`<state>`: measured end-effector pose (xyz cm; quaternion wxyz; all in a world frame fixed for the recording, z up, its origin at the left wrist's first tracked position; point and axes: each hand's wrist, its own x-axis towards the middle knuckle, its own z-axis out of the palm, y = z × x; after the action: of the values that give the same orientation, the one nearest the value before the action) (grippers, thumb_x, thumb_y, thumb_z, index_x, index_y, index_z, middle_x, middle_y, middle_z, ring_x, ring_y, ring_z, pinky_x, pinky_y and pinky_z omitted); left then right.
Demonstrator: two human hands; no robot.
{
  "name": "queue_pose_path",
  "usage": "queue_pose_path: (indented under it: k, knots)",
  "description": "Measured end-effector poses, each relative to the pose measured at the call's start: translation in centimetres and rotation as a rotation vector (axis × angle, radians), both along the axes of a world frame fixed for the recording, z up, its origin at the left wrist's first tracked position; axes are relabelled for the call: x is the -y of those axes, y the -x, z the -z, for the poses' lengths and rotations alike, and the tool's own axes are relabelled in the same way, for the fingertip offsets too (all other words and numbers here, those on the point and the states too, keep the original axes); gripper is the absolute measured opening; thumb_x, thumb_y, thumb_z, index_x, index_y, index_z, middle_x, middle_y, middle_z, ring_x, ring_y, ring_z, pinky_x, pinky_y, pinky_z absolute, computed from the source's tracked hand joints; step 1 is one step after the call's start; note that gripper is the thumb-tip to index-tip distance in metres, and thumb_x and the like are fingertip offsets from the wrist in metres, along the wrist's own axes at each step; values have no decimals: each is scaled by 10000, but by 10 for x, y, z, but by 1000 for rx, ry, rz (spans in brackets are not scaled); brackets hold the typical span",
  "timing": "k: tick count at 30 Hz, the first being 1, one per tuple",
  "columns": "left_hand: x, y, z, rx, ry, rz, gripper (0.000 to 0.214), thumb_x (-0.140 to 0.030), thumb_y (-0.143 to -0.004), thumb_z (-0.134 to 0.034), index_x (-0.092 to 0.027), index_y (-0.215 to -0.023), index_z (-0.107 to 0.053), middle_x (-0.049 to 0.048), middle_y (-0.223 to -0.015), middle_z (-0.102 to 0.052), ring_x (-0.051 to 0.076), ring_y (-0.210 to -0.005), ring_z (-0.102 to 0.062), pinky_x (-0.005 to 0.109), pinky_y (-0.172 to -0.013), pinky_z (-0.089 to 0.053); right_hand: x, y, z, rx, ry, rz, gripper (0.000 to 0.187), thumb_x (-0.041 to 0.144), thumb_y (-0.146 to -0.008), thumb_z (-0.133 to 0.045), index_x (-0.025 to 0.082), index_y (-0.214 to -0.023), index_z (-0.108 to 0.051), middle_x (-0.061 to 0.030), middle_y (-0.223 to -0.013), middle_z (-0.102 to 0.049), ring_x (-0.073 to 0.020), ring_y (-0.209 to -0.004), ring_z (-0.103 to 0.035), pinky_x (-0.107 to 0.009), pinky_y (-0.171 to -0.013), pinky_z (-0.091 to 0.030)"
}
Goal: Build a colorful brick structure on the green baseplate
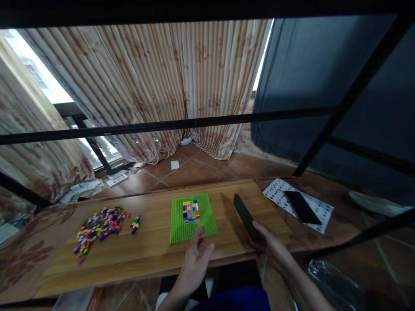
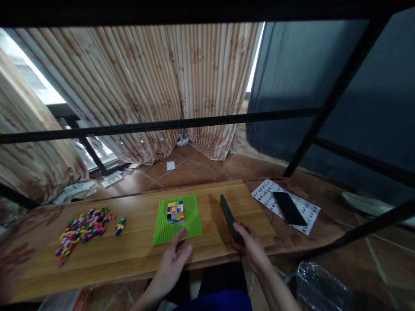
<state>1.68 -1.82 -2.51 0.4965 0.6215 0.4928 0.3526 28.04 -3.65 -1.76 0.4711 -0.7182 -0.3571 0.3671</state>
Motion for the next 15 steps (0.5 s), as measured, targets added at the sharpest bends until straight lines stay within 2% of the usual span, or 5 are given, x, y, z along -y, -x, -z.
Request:
queue_pose_path:
  k: [2, 4, 7, 9, 15]
  knots:
    - [10, -13, -12, 146, 124, 43, 651, -573, -881, -506, -240, -1428, -389, 130, -1490, -427, 269, -1297, -499, 450, -1070, -431, 26, 34, 1, -400, 30, -24, 698, 603, -763, -621, 160, -1288, -496, -84, -925, -721, -236, -811, -705, -370, -717, -583]
    - [17, -21, -26, 342, 280, 55, 632, -598, -891, -480, -274, -1427, -396, 103, -1505, -412, 275, -1336, -459, 466, -1068, -426, 50, 66, 1, -481, 14, -71, 793, 573, -749, -664, 175, -1380, -396, -80, -981, -718, -237, -916, -697, -378, -810, -572]
    - [26, -21, -45, 630, 364, -37, 597, -602, -879, -513, -278, -1377, -460, 85, -1481, -447, 285, -1374, -408, 453, -1056, -430, 75, 103, 3, -287, -51, -137, 905, 504, -667, -755, 177, -1407, -348, -95, -1065, -698, -256, -1010, -672, -387, -886, -545]
    - [33, -17, -51, 733, 408, -115, 561, -574, -853, -580, -253, -1310, -527, 91, -1430, -505, 293, -1347, -440, 439, -1038, -442, 85, 120, 5, -83, -65, -131, 923, 471, -645, -765, 178, -1413, -345, -121, -1154, -662, -274, -1060, -646, -412, -911, -530]
    - [45, -4, -41, 713, 435, -409, 521, -548, -761, -696, -193, -1136, -632, 109, -1202, -661, 263, -1108, -623, 364, -896, -516, 94, 138, 23, 329, -78, -153, 885, 515, -673, -716, 179, -1418, -374, -160, -1259, -591, -329, -1149, -582, -494, -950, -495]
